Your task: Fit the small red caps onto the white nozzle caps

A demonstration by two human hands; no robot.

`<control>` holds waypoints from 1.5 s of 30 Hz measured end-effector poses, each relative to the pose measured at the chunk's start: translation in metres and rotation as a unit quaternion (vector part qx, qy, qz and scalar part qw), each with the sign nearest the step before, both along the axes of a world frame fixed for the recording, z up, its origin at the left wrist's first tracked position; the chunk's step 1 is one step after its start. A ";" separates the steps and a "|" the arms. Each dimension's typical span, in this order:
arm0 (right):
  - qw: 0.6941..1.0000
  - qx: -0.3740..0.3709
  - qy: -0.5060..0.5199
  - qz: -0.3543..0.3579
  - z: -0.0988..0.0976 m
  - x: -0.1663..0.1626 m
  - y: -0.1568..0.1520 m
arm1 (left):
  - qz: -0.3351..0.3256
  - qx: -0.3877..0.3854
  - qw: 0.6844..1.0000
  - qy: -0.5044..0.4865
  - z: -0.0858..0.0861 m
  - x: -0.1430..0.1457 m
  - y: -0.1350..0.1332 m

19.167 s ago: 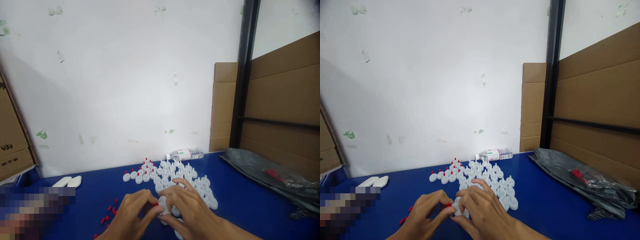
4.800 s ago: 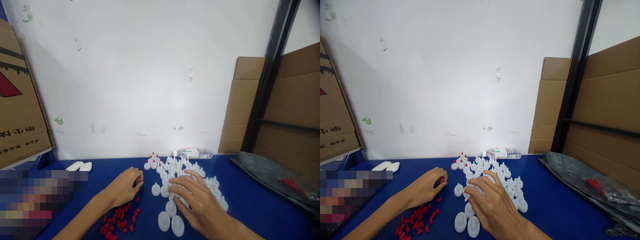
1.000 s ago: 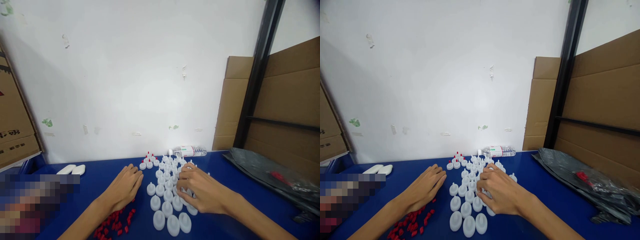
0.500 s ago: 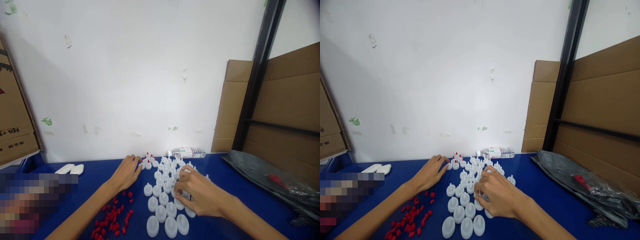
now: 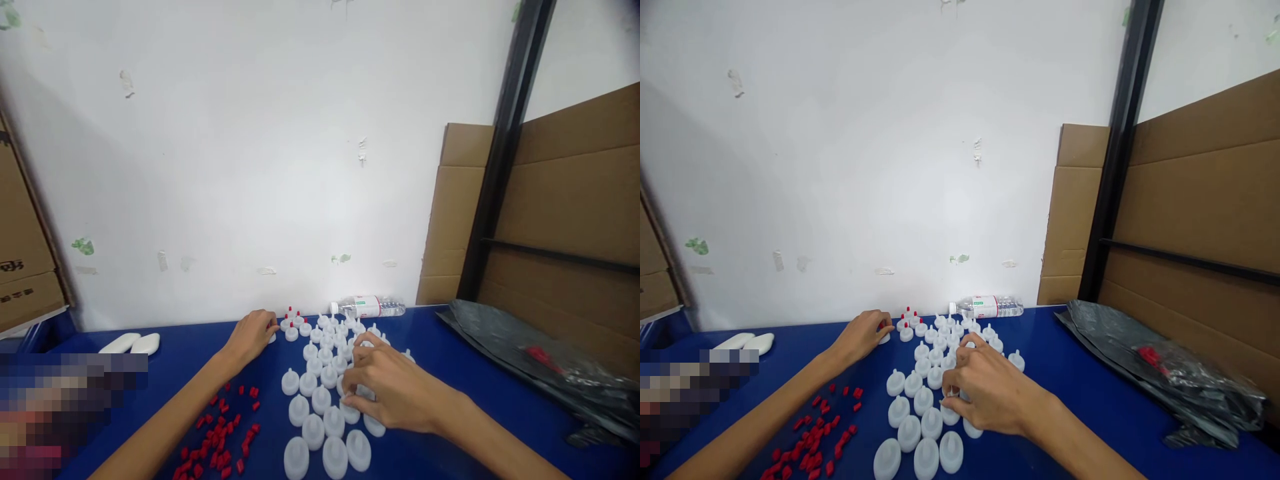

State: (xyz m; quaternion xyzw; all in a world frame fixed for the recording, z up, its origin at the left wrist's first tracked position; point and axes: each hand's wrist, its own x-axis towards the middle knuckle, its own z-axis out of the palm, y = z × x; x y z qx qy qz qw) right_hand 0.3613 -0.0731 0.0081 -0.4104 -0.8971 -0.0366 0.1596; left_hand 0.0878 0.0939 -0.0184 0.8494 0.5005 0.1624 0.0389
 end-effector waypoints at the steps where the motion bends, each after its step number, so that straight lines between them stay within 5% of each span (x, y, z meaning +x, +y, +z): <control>1: 1.000 0.002 0.003 -0.002 0.001 0.000 -0.001 | 0.000 -0.006 1.000 -0.013 -0.001 -0.003 0.001; 7: 0.995 0.077 0.063 -0.013 0.004 -0.003 -0.004 | -0.012 -0.043 0.986 -0.163 0.011 -0.003 -0.019; 12: 0.984 0.120 0.119 -0.058 -0.008 -0.012 -0.005 | -0.093 -0.121 0.941 -0.303 0.032 0.026 -0.079; 15: 0.983 0.105 0.142 -0.054 -0.015 -0.022 -0.008 | -0.157 -0.245 0.849 -0.440 0.030 0.044 -0.114; 18: 0.981 0.097 0.166 -0.025 -0.020 -0.029 -0.010 | -0.148 -0.287 0.810 -0.490 0.020 0.052 -0.127; 22: 0.975 0.118 0.188 -0.005 -0.024 -0.029 -0.007 | -0.128 -0.204 0.878 -0.412 0.014 0.049 -0.123; 25: 0.973 0.126 0.192 0.006 -0.025 -0.027 -0.005 | -0.181 -0.115 0.931 -0.296 0.017 0.042 -0.123; 30: 0.973 0.123 0.192 0.022 -0.024 -0.027 -0.006 | -0.206 -0.066 0.953 -0.212 0.022 0.036 -0.132; 35: 0.972 0.150 0.172 0.063 -0.022 -0.026 -0.005 | -0.218 -0.177 0.917 -0.283 0.017 0.038 -0.128; 40: 0.953 0.232 0.194 0.010 -0.007 0.000 0.008 | -0.221 -0.327 0.823 -0.409 0.028 0.026 -0.115; 42: 0.939 0.209 0.260 -0.089 -0.002 0.010 0.014 | -0.184 -0.251 0.875 -0.372 0.038 0.014 -0.105; 44: 0.933 0.193 0.278 -0.124 0.001 0.012 0.015 | -0.110 -0.096 0.966 -0.212 0.044 0.002 -0.095; 45: 0.937 0.184 0.270 -0.121 0.001 0.010 0.015 | -0.094 -0.063 0.978 -0.174 0.044 -0.002 -0.090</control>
